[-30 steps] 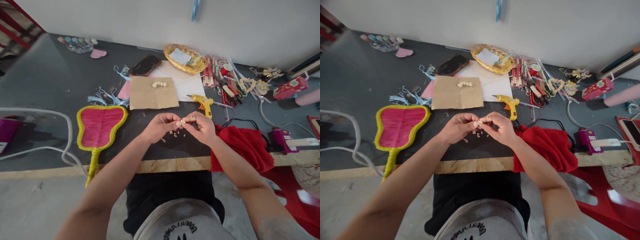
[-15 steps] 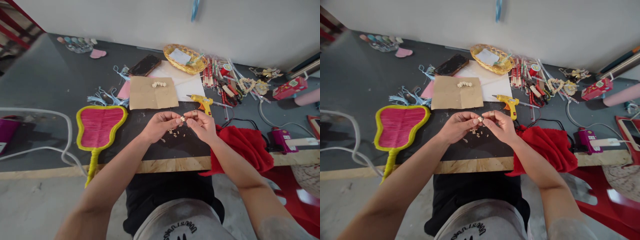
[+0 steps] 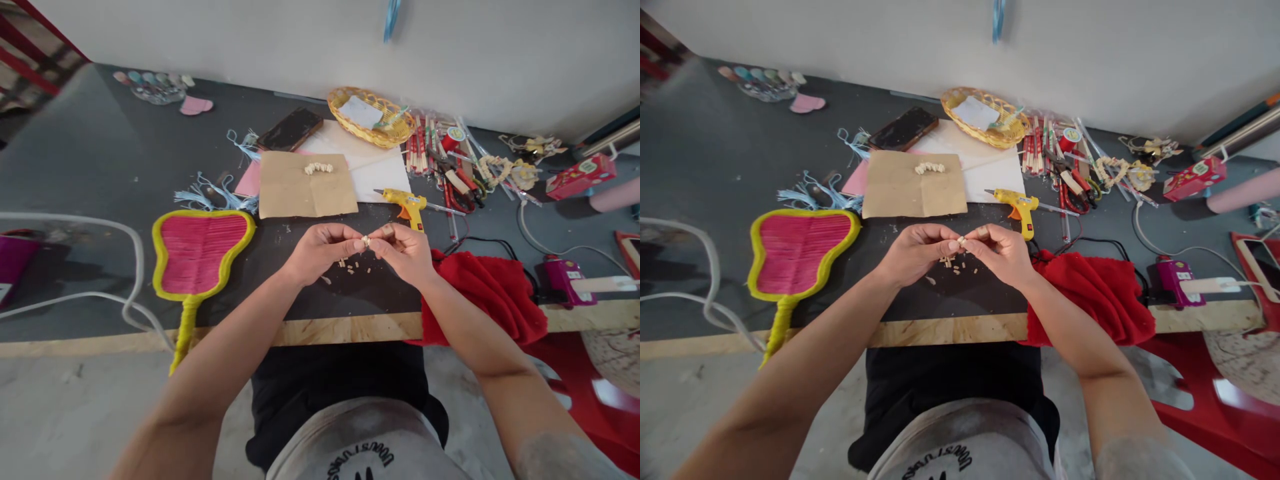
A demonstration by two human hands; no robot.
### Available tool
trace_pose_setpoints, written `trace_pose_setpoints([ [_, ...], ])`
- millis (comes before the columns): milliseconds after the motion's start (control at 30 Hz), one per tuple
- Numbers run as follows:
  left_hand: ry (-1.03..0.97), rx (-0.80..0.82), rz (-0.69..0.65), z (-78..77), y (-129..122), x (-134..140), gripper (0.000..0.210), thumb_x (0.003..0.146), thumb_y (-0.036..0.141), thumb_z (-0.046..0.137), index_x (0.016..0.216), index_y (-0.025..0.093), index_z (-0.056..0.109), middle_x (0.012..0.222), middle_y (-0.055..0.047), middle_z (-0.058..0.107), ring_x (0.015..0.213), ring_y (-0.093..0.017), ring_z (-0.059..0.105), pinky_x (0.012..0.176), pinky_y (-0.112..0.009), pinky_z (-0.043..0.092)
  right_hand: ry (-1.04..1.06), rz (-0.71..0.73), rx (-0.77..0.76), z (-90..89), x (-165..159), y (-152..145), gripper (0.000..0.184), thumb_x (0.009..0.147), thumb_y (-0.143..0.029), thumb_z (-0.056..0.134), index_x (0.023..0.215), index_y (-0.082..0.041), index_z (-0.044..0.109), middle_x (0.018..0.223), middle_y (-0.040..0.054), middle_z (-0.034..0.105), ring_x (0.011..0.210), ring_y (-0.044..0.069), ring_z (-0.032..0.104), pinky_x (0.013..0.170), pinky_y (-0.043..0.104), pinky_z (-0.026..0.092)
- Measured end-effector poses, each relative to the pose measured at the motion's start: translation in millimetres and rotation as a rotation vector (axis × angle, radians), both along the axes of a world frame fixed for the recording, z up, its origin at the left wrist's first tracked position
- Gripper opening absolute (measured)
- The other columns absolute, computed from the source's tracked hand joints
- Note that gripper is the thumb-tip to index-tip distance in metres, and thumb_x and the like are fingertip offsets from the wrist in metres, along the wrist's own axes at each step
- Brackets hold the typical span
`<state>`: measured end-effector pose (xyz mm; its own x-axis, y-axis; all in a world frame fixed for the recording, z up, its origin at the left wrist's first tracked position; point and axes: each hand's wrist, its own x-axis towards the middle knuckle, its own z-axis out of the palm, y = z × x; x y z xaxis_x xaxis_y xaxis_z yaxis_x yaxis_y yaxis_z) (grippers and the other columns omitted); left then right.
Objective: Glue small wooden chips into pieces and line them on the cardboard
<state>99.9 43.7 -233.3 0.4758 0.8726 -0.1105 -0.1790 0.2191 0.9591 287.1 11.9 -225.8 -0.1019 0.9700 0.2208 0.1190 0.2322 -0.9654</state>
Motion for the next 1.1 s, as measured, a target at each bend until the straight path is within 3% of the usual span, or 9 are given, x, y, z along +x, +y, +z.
trace_pose_setpoints([
  [600,-0.030,-0.012,-0.036,-2.7,0.9,-1.1,0.027,0.070,0.039,0.083,0.076,0.014,0.075,0.068,-0.003,0.067,0.059,-0.009,0.052,0.054,-0.022,0.038,0.025,0.040,0.006,-6.6,2.1,0.9,0.017,0.084,-0.035,0.072,0.088,-0.019,0.071,0.075,-0.0004,0.070,0.059,0.007,0.062,0.055,0.018,0.051],
  [700,-0.043,-0.021,-0.052,-0.6,0.8,-1.4,0.027,0.071,0.039,0.082,0.076,0.014,0.075,0.067,-0.003,0.067,0.060,-0.009,0.053,0.056,-0.022,0.040,0.021,0.093,0.096,-7.0,6.2,2.9,0.025,0.084,-0.035,0.072,0.104,-0.021,0.070,0.086,0.0021,0.069,0.072,0.010,0.065,0.066,0.024,0.056],
  [800,-0.053,-0.030,-0.063,1.0,0.4,-1.5,0.025,0.071,0.038,0.083,0.075,0.014,0.075,0.066,-0.002,0.066,0.059,-0.008,0.053,0.057,-0.021,0.040,-0.073,0.118,0.246,-5.7,8.6,4.5,0.033,0.081,-0.032,0.076,0.111,-0.023,0.069,0.097,0.0040,0.066,0.072,0.010,0.062,0.067,0.027,0.056],
  [1100,-0.048,-0.037,-0.113,3.4,-1.2,-2.7,0.021,0.073,0.034,0.082,0.074,0.014,0.075,0.062,0.000,0.063,0.057,-0.007,0.049,0.055,-0.021,0.036,-0.252,0.059,0.452,-0.6,6.7,3.2,0.015,0.083,-0.025,0.074,0.097,-0.021,0.073,0.088,0.0031,0.069,0.074,0.011,0.064,0.066,0.025,0.056],
])
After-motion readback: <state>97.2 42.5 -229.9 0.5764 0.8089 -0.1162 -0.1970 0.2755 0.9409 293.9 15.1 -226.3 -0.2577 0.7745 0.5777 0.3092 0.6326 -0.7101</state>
